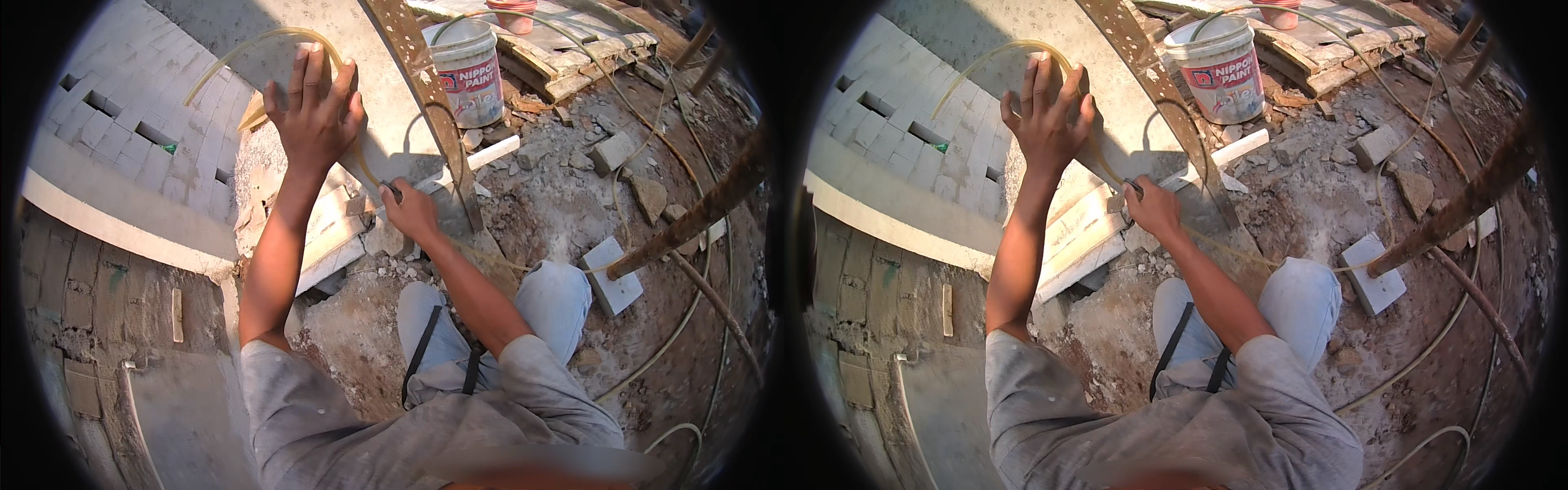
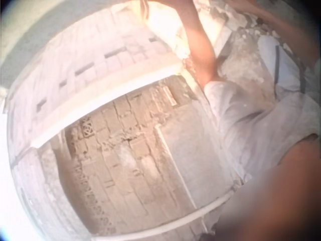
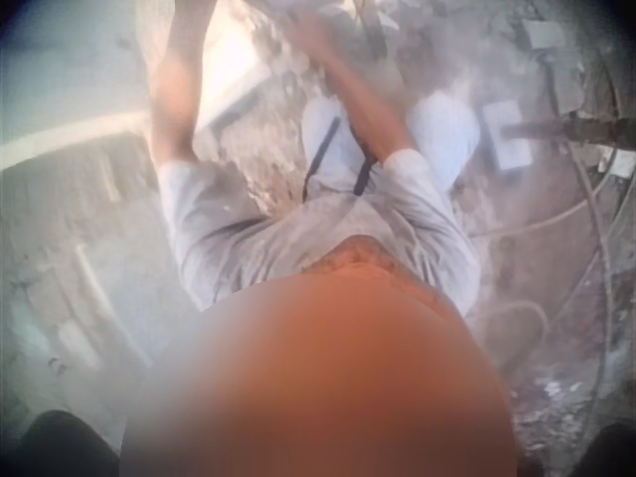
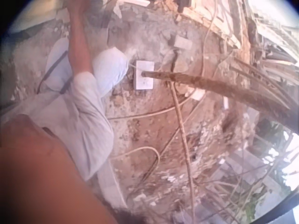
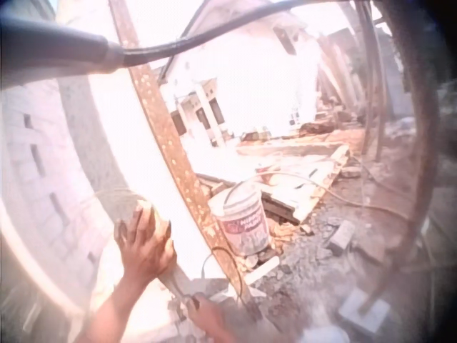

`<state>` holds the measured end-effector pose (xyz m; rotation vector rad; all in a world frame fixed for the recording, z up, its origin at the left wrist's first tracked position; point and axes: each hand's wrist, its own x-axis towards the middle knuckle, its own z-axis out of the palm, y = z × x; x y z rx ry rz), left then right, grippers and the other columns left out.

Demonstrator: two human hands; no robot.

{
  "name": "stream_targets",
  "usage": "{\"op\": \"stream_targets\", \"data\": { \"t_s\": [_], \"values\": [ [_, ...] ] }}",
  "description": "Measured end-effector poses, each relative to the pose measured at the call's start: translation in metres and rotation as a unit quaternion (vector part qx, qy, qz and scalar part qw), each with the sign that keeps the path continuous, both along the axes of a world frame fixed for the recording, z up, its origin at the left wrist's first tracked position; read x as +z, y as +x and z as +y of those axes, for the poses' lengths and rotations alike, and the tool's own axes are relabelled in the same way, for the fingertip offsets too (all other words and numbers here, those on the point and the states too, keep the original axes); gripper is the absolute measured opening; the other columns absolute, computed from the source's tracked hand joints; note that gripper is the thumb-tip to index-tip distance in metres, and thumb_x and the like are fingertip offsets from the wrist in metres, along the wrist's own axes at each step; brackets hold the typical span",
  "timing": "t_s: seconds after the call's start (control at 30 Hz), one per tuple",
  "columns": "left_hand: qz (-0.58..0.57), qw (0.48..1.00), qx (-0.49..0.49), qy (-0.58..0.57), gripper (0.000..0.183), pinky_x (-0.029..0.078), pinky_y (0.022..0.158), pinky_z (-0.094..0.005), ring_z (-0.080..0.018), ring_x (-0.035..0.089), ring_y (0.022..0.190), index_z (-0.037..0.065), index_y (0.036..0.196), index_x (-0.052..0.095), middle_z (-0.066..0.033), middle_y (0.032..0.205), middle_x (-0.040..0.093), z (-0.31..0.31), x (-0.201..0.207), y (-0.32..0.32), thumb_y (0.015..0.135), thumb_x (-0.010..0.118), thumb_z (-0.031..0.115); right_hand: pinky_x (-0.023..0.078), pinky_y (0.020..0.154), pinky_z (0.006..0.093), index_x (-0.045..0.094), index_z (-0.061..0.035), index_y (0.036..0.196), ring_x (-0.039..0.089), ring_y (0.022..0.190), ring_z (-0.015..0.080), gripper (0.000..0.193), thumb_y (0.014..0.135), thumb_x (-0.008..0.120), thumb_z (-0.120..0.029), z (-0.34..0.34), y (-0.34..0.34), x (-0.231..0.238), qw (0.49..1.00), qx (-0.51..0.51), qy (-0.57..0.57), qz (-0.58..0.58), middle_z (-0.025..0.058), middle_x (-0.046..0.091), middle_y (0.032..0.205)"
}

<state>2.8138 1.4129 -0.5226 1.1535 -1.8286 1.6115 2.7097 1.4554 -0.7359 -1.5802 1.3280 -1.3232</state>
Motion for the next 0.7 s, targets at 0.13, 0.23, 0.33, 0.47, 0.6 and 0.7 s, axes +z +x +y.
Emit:
{"op": "stream_targets", "data": {
  "t_s": [0.13, 0.23, 0.33, 0.47, 0.6, 0.7],
  "values": [
    [-0.024, 0.998, -0.053, 0.002, 0.07, -0.001, 0.125, -0.0479, -0.0159, 0.035, 0.151, 0.041, 0.144, 0.057, 0.0002, 0.159, 0.047, -0.005, 0.018, 0.015, 0.083, 0.065, 0.075, 0.05, 0.069, 0.0566, 0.064, -0.0082, 0.099, 0.067, 0.076, 0.0482, 0.038, 0.101, 0.054, -0.044, -0.016, -0.005, -0.016, 0.993, -0.113, -0.018, -0.026, 0.0222, 0.07, 0.078],
    [0.0, 0.993, -0.085, 0.076, 0.079, -0.008, 0.125, -0.0513, -0.0169, 0.029, 0.154, 0.039, 0.148, 0.054, -0.0012, 0.162, 0.042, -0.001, 0.014, 0.016, 0.081, 0.063, 0.08, 0.05, 0.069, 0.0578, 0.063, -0.0084, 0.099, 0.067, 0.076, 0.0493, 0.039, 0.103, 0.05, -0.045, -0.022, -0.015, -0.02, 0.991, -0.134, -0.006, -0.006, 0.0228, 0.07, 0.078],
    [-0.014, 0.998, -0.039, 0.055, 0.088, -0.014, 0.123, -0.0552, -0.0174, 0.024, 0.156, 0.037, 0.151, 0.05, -0.0012, 0.165, 0.038, -0.009, 0.011, 0.014, 0.077, 0.063, 0.084, 0.049, 0.07, 0.0592, 0.062, -0.0091, 0.1, 0.066, 0.078, 0.0505, 0.041, 0.104, 0.046, -0.047, -0.02, -0.014, -0.018, 0.993, -0.119, 0.016, 0.005, 0.0237, 0.07, 0.079],
    [-0.018, 0.996, -0.058, 0.061, 0.094, -0.013, 0.123, -0.0573, -0.0152, 0.025, 0.155, 0.036, 0.153, 0.048, 0.003, 0.164, 0.039, -0.013, 0.017, 0.005, 0.074, 0.064, 0.085, 0.049, 0.072, 0.0601, 0.062, -0.0102, 0.102, 0.066, 0.081, 0.0518, 0.043, 0.105, 0.044, -0.049, -0.015, -0.015, -0.013, 0.995, -0.093, 0.033, 0.011, 0.0245, 0.07, 0.081],
    [-0.033, 0.994, -0.088, 0.063, 0.096, -0.011, 0.124, -0.0547, -0.0117, 0.027, 0.154, 0.035, 0.153, 0.048, 0.0075, 0.163, 0.04, -0.014, 0.027, 0.007, 0.073, 0.067, 0.083, 0.049, 0.073, 0.0592, 0.063, -0.0102, 0.101, 0.066, 0.082, 0.0509, 0.043, 0.105, 0.045, -0.049, -0.013, -0.017, -0.01, 0.996, -0.072, 0.044, 0.006, 0.0243, 0.07, 0.082],
    [-0.048, 0.994, -0.08, 0.056, 0.097, -0.007, 0.125, -0.0528, -0.0141, 0.027, 0.155, 0.034, 0.152, 0.049, 0.0021, 0.164, 0.039, -0.015, 0.033, 0.015, 0.071, 0.069, 0.083, 0.049, 0.072, 0.0588, 0.064, -0.0102, 0.1, 0.066, 0.081, 0.05, 0.044, 0.104, 0.046, -0.05, -0.015, -0.014, -0.016, 0.998, -0.061, 0.022, -0.004, 0.0238, 0.07, 0.081]
  ]
}}
